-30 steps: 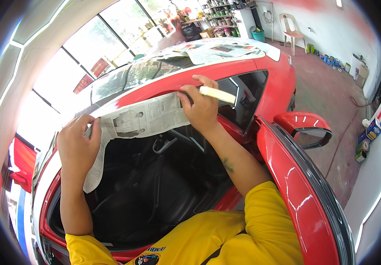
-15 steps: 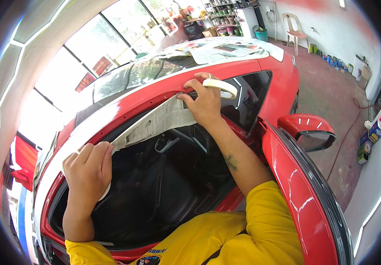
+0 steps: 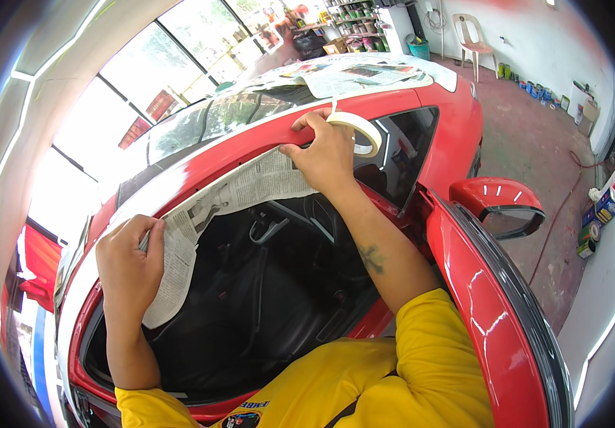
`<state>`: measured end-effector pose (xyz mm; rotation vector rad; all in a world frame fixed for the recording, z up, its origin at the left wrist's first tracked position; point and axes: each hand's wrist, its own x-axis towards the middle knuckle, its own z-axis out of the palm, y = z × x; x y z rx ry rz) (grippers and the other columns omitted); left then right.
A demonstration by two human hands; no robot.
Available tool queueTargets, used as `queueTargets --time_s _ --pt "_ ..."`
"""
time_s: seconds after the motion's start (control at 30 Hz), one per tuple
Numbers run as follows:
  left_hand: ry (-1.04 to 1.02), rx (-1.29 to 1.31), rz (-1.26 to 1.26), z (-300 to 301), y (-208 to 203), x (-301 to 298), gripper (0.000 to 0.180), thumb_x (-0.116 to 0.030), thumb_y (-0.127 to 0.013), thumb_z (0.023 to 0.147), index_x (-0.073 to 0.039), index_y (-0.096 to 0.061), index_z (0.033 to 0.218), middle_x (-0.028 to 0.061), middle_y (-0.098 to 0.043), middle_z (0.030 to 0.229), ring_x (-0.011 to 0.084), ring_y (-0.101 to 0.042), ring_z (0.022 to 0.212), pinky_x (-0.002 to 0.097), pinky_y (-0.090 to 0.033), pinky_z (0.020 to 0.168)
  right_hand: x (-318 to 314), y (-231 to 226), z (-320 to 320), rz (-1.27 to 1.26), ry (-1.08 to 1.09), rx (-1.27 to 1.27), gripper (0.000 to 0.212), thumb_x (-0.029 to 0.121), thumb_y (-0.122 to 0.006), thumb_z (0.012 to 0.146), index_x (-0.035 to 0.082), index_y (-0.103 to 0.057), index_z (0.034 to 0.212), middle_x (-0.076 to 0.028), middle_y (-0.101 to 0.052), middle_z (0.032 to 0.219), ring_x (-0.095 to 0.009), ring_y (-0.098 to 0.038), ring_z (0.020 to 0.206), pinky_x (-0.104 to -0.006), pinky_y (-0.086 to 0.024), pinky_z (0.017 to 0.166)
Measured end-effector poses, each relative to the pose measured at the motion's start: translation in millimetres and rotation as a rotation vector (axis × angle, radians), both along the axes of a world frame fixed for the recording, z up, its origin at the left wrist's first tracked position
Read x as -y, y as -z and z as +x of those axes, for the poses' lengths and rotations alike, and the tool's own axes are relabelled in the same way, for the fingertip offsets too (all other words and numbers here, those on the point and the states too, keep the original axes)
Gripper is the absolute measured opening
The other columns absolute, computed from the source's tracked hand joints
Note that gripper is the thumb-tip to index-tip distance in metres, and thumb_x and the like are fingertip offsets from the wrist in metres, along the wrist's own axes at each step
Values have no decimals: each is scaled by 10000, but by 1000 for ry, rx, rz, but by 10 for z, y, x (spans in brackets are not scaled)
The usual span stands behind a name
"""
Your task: The person tapes newspaper strips to the rear window and door frame of a red car using masking tape. They smooth each strip, tear tape from the roll, and reposition the paper to cover the glass and trim edges.
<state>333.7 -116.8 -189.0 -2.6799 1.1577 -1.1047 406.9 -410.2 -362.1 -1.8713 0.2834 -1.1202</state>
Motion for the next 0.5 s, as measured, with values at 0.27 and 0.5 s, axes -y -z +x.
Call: queueTargets --time_s 0.27,0.5 --pt "-114 2 -59 176 385 -171 172 -194 -755 987 -50 -729 898 157 -725 781 392 -708 705 464 -535 657 -62 -118 51 -139 54 71 397 262 -955 739 121 -729 1034 -135 -674 1210 -368 -614 1195 -474 -436 1065" --pt "-79 111 -162 150 396 -133 129 -176 -732 1015 -60 -743 960 127 -754 861 364 -740 769 426 -553 688 30 246 83 -114 19 229 275 281 -937 790 153 -775 971 -118 -639 1251 -375 -592 1217 -536 -443 1044"
